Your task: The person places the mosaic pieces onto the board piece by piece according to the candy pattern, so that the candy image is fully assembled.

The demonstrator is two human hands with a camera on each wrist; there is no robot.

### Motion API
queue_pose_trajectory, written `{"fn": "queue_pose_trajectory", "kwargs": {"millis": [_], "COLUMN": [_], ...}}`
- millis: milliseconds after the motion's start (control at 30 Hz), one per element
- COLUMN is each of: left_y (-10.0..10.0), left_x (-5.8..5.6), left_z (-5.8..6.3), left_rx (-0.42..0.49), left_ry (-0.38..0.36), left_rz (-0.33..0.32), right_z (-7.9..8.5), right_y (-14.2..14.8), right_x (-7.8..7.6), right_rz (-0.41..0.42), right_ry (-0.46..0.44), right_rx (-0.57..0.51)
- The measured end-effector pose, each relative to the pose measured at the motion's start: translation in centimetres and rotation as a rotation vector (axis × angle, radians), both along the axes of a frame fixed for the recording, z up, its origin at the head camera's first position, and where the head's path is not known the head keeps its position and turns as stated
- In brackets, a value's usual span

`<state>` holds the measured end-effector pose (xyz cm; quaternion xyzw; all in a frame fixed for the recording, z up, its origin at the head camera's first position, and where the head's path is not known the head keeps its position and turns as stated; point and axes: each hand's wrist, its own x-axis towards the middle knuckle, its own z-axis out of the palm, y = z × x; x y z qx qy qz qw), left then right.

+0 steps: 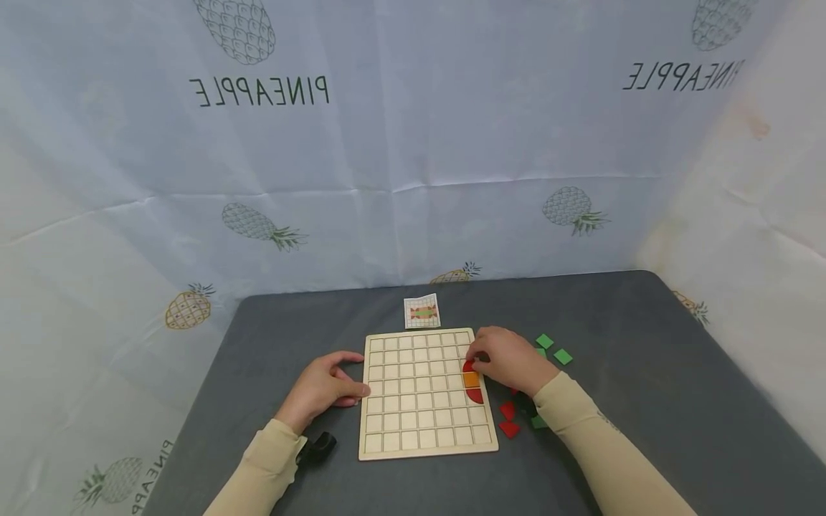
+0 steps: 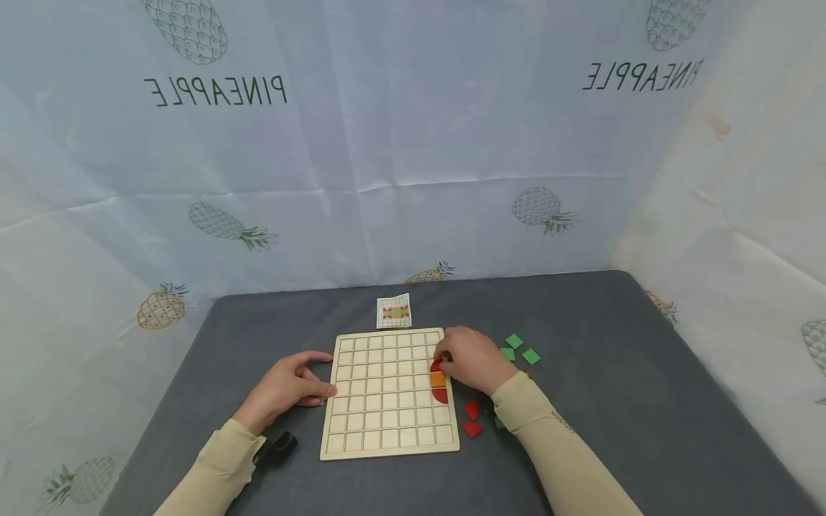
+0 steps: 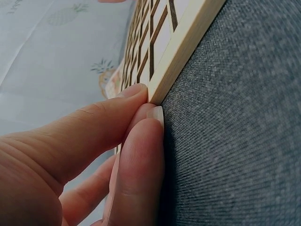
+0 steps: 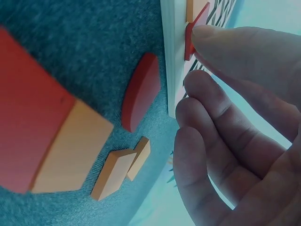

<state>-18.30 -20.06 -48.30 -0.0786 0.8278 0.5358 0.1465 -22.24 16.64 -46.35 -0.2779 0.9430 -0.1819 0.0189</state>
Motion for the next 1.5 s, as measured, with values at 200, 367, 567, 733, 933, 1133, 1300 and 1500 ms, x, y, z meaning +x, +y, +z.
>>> {"fn": "queue_pose_trajectory", "kwargs": {"millis": [200, 367, 567, 733, 933, 1133, 1300, 1500], "left_y": [0.2, 0.2, 0.2, 0.2, 0.2, 0.1, 0.1, 0.0], "left_x": [-0.1, 0.0, 0.0, -0.1, -0.1, -0.1, -0.2, -0.1], "left_z": [0.0, -0.2, -0.2, -0.1, 0.0, 0.0, 0.1, 0.1], "left_rx": [0.0, -0.005, -0.009, -0.014, -0.015, -0.015, -0.017, -0.011], "left_ry": [0.003, 0.01, 0.013, 0.005, -0.013, -0.016, -0.011, -0.011], "left_rz": [-0.004, -0.001, -0.005, -0.009, -0.006, -0.004, -0.006, -0.015], "right_z": [0.3, 0.8, 0.8, 0.4, 0.0, -0.1, 0.0, 0.1], "right_y": [0.5, 1.7, 4.4, 6.9, 8.6, 9.3, 9.5, 9.9], "right_x": [0.3, 0.7, 1.2, 1.6, 2.0, 2.5, 3.5, 4.8], "right_rz": [-0.026, -0.062, -0.113, -0.149, -0.17, -0.173, -0.173, -0.175], "right_ry": [-0.022, -0.029, -0.055, -0.049, -0.037, -0.031, -0.027, -0.033], "right_rx": [-0.003, -0.019, -0.033, 0.004, 0.017, 0.061, 0.057, 0.052]}}
